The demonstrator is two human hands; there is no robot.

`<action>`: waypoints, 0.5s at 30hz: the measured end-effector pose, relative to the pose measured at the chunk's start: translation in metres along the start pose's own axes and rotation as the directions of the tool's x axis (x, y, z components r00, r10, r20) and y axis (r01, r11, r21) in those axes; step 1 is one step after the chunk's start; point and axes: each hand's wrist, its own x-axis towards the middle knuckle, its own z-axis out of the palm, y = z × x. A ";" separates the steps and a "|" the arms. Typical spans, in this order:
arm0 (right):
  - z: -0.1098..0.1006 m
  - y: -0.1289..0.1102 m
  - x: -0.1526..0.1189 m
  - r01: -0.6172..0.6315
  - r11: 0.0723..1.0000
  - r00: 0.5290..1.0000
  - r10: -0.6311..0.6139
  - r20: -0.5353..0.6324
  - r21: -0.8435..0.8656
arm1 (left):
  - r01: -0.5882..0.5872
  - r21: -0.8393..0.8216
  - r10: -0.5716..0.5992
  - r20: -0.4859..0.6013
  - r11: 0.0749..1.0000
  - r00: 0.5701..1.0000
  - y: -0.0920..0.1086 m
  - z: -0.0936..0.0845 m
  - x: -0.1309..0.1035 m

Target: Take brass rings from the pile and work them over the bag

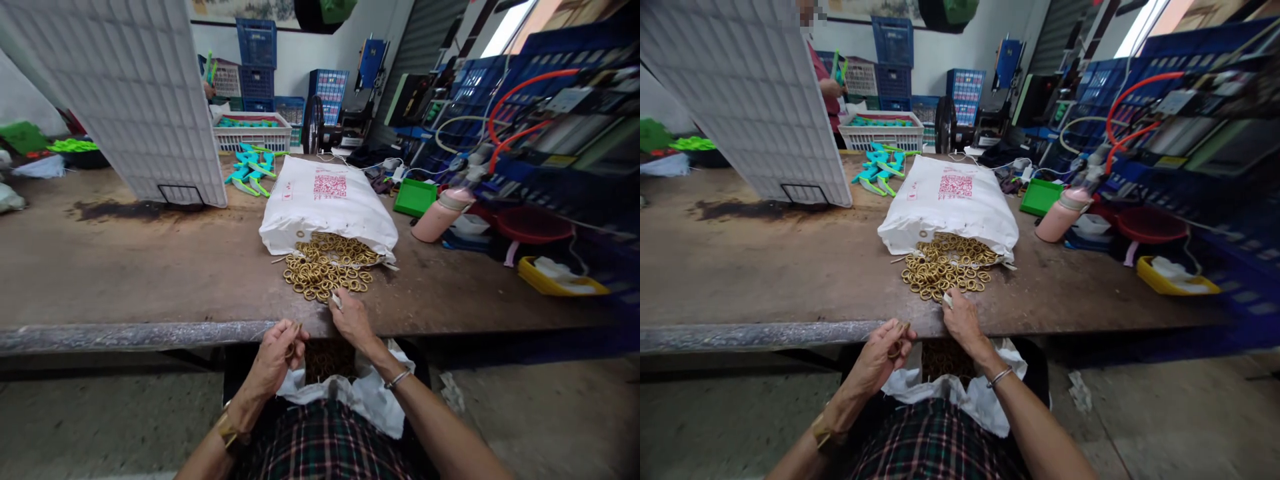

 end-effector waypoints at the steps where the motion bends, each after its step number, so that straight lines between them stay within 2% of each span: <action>1: 0.000 0.000 0.001 -0.004 1.000 1.000 0.004 -0.006 -0.004 | -0.004 0.000 0.004 0.000 1.000 1.000 0.000 -0.001 0.000; 7: -0.002 -0.009 0.004 0.066 0.987 0.996 -0.057 0.068 -0.149 | 0.005 -0.079 -0.005 -0.003 0.997 1.000 0.001 -0.001 0.001; 15: 0.000 -0.009 0.005 0.043 0.977 0.997 -0.028 0.076 -0.209 | 0.097 -0.204 -0.092 0.031 0.974 0.995 0.001 -0.008 0.001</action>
